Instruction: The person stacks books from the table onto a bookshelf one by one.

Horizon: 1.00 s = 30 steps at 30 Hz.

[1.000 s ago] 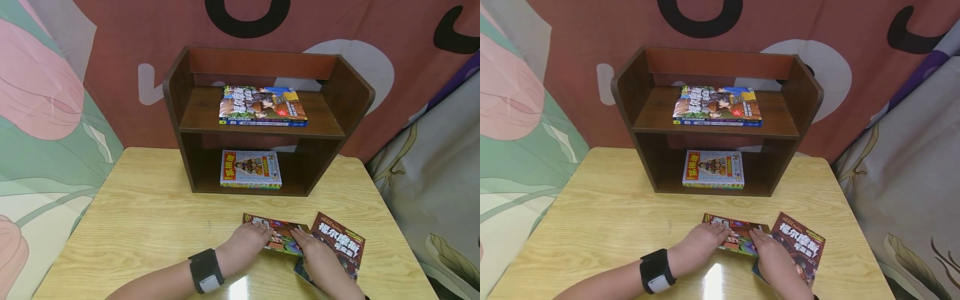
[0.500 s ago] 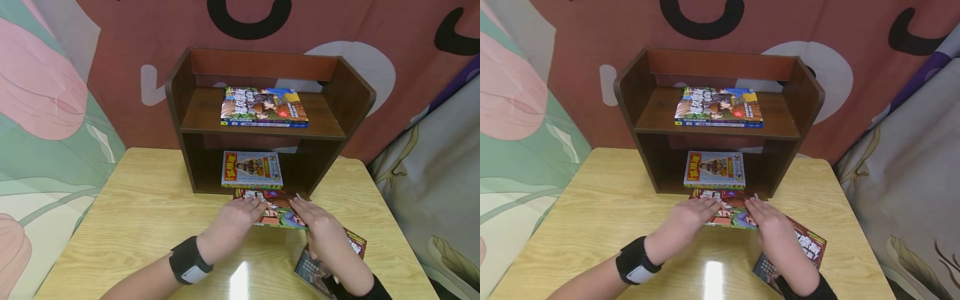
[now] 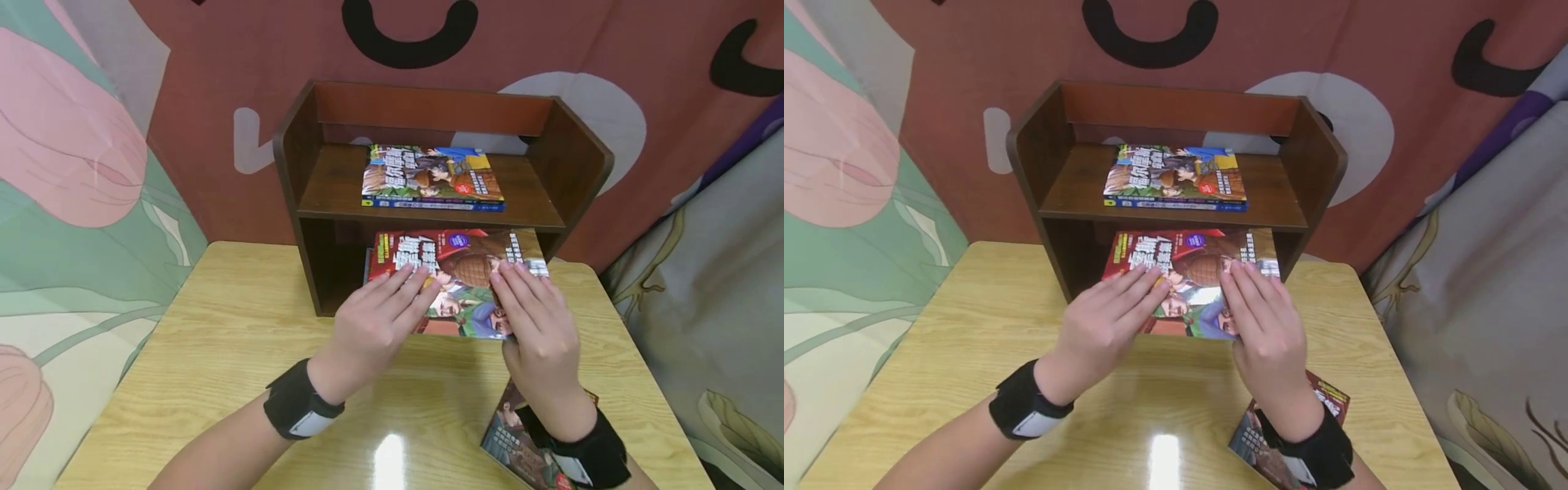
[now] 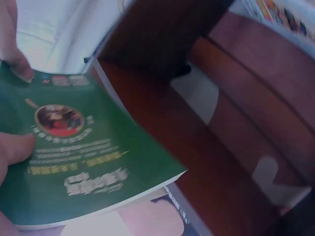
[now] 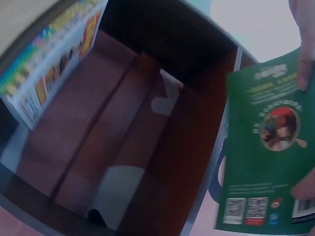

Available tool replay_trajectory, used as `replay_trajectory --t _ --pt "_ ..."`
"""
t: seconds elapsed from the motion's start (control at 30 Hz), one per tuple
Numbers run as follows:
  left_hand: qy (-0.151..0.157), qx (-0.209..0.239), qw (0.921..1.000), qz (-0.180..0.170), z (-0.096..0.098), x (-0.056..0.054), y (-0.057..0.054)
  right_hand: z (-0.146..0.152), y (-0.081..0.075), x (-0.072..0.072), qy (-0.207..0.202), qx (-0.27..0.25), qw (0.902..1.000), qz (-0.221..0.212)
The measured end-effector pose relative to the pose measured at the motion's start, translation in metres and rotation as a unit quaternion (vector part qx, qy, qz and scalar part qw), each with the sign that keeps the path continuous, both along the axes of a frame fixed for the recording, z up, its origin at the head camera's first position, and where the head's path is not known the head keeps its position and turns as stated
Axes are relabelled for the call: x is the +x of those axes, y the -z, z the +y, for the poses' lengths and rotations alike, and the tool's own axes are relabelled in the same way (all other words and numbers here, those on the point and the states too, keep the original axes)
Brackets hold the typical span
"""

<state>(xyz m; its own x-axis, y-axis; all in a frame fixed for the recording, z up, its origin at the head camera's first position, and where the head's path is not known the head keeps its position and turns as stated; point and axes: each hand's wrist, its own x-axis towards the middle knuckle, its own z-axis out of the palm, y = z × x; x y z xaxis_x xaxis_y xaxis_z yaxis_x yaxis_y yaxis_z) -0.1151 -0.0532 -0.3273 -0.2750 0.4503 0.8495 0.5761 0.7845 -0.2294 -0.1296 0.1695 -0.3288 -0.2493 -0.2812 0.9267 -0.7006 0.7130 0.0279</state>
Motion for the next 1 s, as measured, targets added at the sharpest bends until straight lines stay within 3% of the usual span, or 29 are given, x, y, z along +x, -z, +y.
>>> replay_trajectory --t 0.17,0.3,0.53,0.73,1.0 --pt "-0.013 -0.016 0.9974 0.07 -0.011 -0.019 -0.021 -0.015 -0.017 -0.027 -0.018 -0.049 0.9944 0.092" --pt "-0.027 -0.029 0.9945 0.097 -0.023 -0.038 -0.035 -0.026 -0.025 -0.052 -0.018 -0.054 0.9928 0.106" --pt "-0.039 -0.012 0.997 0.066 -0.037 -0.063 -0.046 -0.037 -0.035 -0.084 -0.017 -0.019 0.9985 0.048" --pt "-0.053 -0.022 0.9982 0.017 -0.039 -0.079 -0.049 -0.036 -0.042 -0.095 0.016 0.027 0.9993 -0.019" --pt "-0.032 -0.003 0.9975 -0.063 -0.039 -0.087 -0.05 -0.033 -0.047 -0.097 0.042 0.085 0.9825 -0.16"
